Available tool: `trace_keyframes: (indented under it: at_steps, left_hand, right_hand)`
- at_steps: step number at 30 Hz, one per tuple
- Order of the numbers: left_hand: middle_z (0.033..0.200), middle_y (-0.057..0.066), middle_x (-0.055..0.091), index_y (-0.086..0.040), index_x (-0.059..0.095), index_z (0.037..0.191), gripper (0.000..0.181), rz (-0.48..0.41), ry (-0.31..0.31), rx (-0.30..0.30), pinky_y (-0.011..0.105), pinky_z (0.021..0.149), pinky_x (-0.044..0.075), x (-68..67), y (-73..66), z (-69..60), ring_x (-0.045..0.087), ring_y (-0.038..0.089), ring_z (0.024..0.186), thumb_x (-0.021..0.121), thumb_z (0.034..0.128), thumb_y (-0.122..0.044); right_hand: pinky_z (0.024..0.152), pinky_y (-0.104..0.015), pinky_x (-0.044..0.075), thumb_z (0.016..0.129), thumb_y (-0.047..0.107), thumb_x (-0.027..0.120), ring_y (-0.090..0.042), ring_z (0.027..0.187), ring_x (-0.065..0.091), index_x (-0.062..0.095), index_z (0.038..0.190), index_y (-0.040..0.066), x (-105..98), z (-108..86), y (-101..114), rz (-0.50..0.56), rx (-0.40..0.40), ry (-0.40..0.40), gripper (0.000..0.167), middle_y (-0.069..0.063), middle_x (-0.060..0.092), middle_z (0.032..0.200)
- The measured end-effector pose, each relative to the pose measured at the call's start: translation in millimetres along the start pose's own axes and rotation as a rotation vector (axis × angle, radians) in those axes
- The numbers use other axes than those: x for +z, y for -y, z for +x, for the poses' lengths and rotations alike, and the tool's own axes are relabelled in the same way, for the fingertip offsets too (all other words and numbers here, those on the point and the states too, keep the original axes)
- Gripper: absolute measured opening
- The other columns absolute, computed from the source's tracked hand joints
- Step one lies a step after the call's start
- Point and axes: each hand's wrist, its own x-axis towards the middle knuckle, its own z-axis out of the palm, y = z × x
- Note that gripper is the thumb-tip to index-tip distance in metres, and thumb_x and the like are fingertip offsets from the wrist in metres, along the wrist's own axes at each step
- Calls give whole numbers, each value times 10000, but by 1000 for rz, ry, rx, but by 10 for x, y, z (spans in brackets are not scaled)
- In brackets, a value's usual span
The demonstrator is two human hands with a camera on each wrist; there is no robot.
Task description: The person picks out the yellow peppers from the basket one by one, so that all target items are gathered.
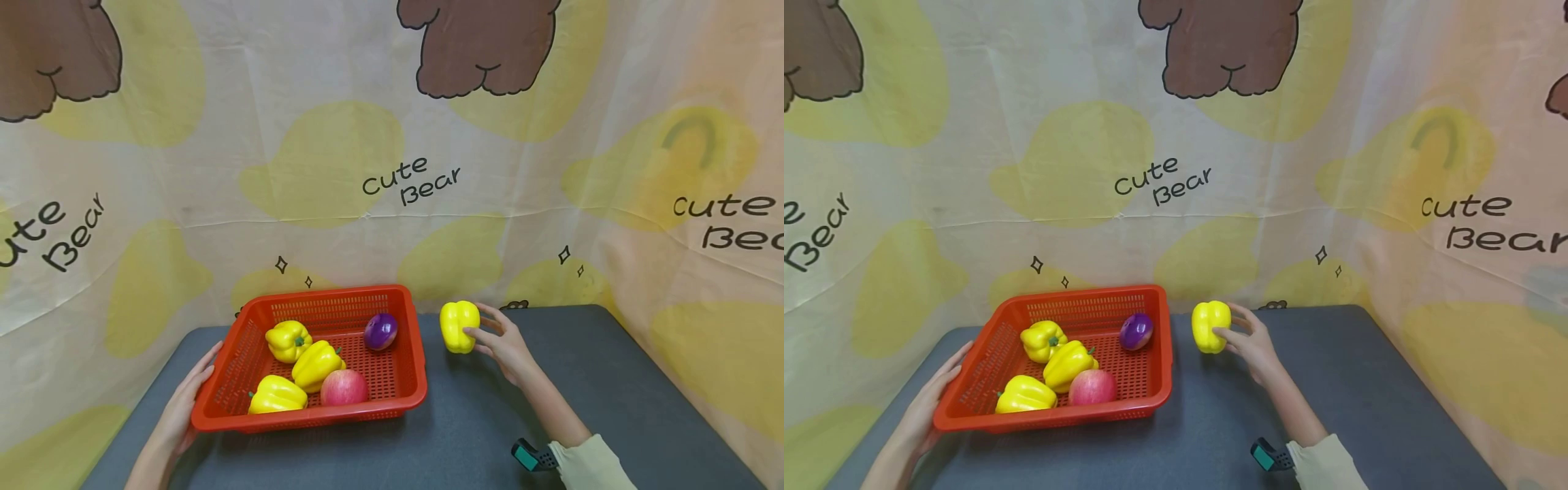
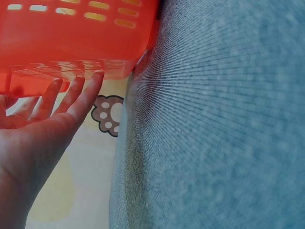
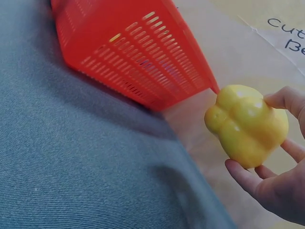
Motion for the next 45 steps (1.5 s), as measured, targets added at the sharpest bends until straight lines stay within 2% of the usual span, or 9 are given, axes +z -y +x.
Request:
trace_keyframes:
  at_steps: [8,15,22,33,39,45]
  left_hand:
    - [1337,-344,576,-238,56,1713,587,-6,-14,-12,325,852,627,0,-7,2,694,50,1114,283,1179,-321]
    - [1342,-361,558,-259,63,1714,583,-7,-12,-16,311,873,618,0,-10,1,674,18,1139,283,1178,-327]
    - [1334,-369,553,-220,16,1711,608,1,-16,-28,301,881,613,1,-13,0,665,-1,1144,282,1177,-337]
    - [1368,-351,555,-292,96,1711,559,-15,20,4,306,889,612,5,-4,-3,664,14,1161,269,1180,-310]
    - [1362,-360,549,-217,21,1711,593,-7,14,0,300,891,610,5,-2,-2,660,3,1160,266,1180,-313]
    - [1368,-358,547,-224,29,1713,590,-2,11,-2,298,890,611,0,0,0,662,8,1161,268,1180,-316]
  right_hand:
    - [1019,-425,574,1017,117,703,-486,1420,478,359,1623,81,2,12,-74,-7,15,-14,697,-296,300,1635]
    - [1086,-508,511,1017,113,706,-487,1437,456,343,1627,67,3,15,-146,-13,30,-18,711,-298,287,1646]
    - [1043,-453,554,1017,121,712,-484,1406,491,362,1616,55,17,22,-202,-4,19,-24,696,-299,316,1626]
    - [1069,-517,526,1008,127,726,-495,1404,482,367,1608,45,36,64,-300,-34,23,-60,704,-317,313,1617]
    - [1080,-533,514,1009,136,721,-502,1404,469,369,1607,43,49,85,-327,-28,34,-52,701,-324,312,1606]
    - [1052,-479,549,1008,132,720,-485,1419,468,377,1610,64,37,122,-361,-15,36,-34,696,-305,323,1610]
